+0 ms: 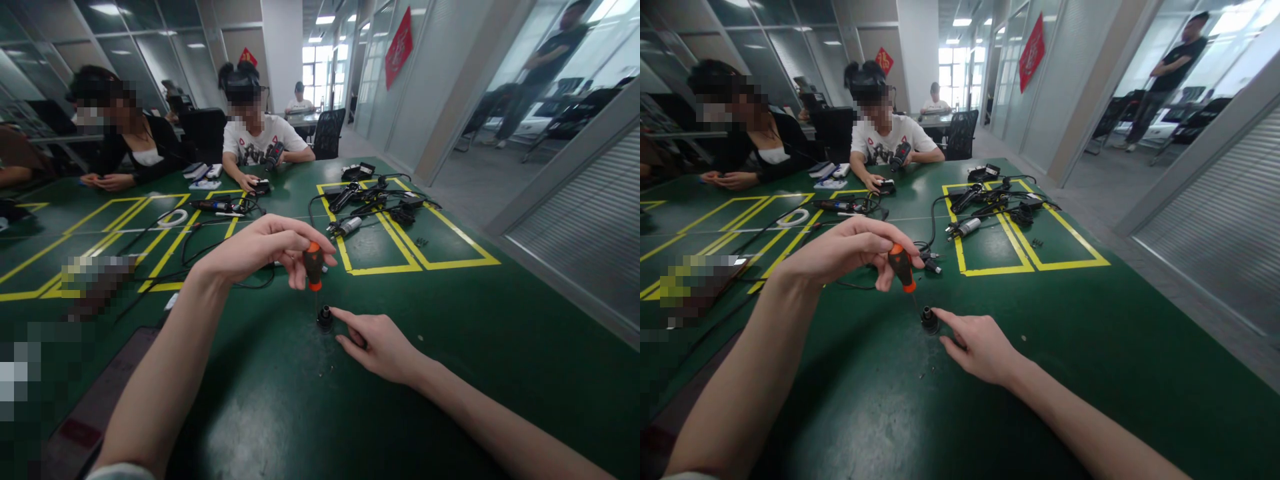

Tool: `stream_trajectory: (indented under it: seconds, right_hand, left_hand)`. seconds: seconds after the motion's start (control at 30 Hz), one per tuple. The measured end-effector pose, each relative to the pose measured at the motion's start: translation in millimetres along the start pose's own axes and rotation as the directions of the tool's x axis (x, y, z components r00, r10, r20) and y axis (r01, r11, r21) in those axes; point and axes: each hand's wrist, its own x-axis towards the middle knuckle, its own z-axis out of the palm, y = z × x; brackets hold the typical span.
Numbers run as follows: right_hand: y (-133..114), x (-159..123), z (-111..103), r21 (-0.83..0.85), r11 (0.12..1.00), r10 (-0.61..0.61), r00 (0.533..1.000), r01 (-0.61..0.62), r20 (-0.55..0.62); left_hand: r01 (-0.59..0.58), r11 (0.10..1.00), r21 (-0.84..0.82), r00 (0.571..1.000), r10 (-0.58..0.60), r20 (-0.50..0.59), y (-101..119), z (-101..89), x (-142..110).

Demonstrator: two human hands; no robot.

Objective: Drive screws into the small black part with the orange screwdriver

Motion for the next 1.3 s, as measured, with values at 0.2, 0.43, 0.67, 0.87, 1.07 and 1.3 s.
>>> stream_trajectory:
  seconds: [0.2,0.43,0.67,0.87,1.07,1.3]
  right_hand:
    - [-3.3,1.0,-3.3,0.004,1.000,0.010,1.000,-0.010,0.014]
    - [-2.5,1.6,-1.6,0.001,1.000,0.000,1.000,0.000,0.010]
    - [-3.1,2.0,-2.3,-0.002,1.000,0.018,1.000,-0.018,0.024]
    - [-1.8,0.9,-1.9,0.015,1.000,0.008,1.000,-0.008,0.019]
    - [-0.1,0.6,-1.0,0.019,1.000,0.003,1.000,-0.003,0.008]
    - [-0.4,0.7,-0.7,0.009,1.000,0.003,1.000,-0.003,0.008]
  left_hand:
    - [0.020,0.998,-0.053,0.998,-0.017,0.055,-1.2,-1.5,-0.8]
    - [0.026,0.993,-0.119,0.994,-0.013,0.111,-4.7,-2.9,-1.6]
    - [0.027,0.993,-0.117,0.992,-0.013,0.125,-4.4,-3.4,-1.0]
    - [0.033,0.993,-0.111,0.992,-0.019,0.122,-2.9,-3.6,-1.4]
    - [0.015,0.994,-0.109,0.993,-0.002,0.121,-1.5,-1.4,-0.5]
    - [0.021,0.994,-0.104,0.993,-0.009,0.118,-2.9,0.2,-0.6]
